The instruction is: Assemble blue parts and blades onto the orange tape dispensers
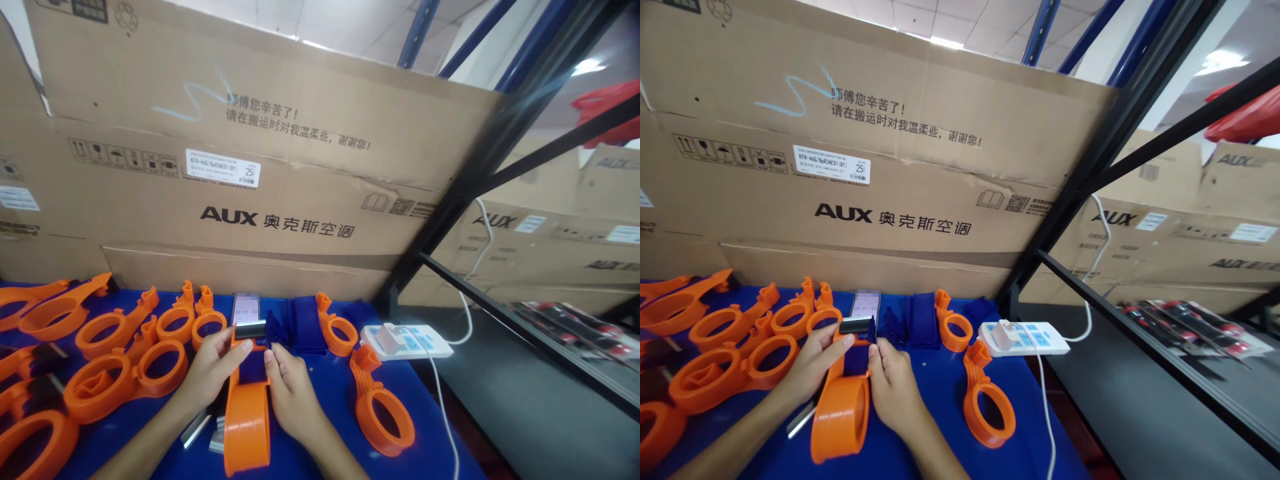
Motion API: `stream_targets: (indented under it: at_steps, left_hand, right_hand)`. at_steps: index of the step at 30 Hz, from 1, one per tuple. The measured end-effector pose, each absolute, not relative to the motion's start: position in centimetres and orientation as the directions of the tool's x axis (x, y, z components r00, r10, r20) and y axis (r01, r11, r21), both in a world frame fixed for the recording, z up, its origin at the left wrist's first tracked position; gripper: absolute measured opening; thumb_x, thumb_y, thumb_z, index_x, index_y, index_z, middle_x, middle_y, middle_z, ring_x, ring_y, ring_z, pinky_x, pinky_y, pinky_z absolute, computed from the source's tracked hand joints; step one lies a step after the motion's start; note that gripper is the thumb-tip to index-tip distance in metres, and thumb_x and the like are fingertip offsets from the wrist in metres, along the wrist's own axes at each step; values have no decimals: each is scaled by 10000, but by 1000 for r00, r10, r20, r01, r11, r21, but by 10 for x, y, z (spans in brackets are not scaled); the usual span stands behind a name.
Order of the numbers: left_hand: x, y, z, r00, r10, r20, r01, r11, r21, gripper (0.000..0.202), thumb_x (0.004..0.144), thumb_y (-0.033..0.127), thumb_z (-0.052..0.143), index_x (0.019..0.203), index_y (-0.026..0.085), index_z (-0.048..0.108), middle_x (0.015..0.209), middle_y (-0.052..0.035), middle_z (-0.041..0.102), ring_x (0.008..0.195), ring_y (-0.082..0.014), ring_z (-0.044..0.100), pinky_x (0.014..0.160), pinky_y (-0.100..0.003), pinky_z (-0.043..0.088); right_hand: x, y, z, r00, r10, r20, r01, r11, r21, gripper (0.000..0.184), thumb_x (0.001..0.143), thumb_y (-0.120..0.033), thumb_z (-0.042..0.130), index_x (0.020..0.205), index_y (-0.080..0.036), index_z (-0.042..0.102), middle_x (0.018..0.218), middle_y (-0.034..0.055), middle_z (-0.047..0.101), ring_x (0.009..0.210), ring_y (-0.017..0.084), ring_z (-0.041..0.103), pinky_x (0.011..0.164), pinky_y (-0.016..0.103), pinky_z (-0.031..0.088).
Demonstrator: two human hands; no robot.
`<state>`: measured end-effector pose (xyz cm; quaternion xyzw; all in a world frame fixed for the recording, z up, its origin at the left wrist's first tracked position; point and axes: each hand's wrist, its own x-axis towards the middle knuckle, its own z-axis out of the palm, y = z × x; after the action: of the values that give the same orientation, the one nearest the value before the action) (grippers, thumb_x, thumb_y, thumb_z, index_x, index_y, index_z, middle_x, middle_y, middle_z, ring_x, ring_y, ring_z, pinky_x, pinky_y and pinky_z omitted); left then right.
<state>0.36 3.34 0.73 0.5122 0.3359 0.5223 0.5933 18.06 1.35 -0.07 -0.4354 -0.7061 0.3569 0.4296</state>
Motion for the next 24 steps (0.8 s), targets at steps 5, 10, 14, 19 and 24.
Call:
stream_targets:
  at_steps: [5, 10, 14, 19, 24]
  left_hand:
    - [3, 32, 8, 224, 965, 137, -291, -69, 954, 350, 860, 419, 746, 1116, 182, 763, 1081, -107, 793, 964, -287, 734, 852, -355, 572]
    - [3, 32, 8, 208, 966, 150, -279, -88, 956, 332, 847, 410, 762, 1095, 190, 773, 1040, -94, 800, 920, -268, 739, 845, -339, 570]
    - [0, 33, 7, 208, 967, 145, -281, -83, 956, 335, 854, 423, 751, 1089, 185, 775, 999, -84, 798, 854, -244, 734, 782, -309, 569]
    - [-1, 33, 6, 196, 971, 133, -300, -70, 952, 340, 837, 429, 767, 1061, 172, 779, 923, -72, 788, 818, -238, 716, 769, -312, 564]
    - [3, 28, 0, 96, 994, 51, -394, -9, 919, 321, 799, 435, 809, 995, 184, 768, 889, -46, 775, 835, -225, 713, 773, -293, 560]
  right_hand:
    - [178, 10, 1, -244, 915, 321, 254, 380, -890, 367, 1077, -458, 389, 923, -200, 599, 746, -8, 603, 647, 135, 559, 631, 234, 442]
    - [178, 10, 2, -249, 908, 337, 239, 395, -887, 379, 1070, -478, 396, 961, -200, 628, 737, -6, 605, 625, 135, 542, 624, 242, 450]
    - [178, 11, -3, -237, 918, 318, 195, 365, -910, 396, 1069, -494, 384, 934, -200, 612, 745, 0, 603, 640, 139, 544, 616, 241, 439]
    - [178, 13, -6, -205, 941, 267, 211, 309, -927, 396, 1053, -494, 427, 813, -200, 538, 681, -27, 509, 603, 119, 451, 573, 231, 371]
    - [179, 14, -1, -199, 938, 282, 201, 321, -926, 396, 1037, -497, 456, 766, -209, 477, 655, -55, 406, 584, 105, 345, 544, 227, 306]
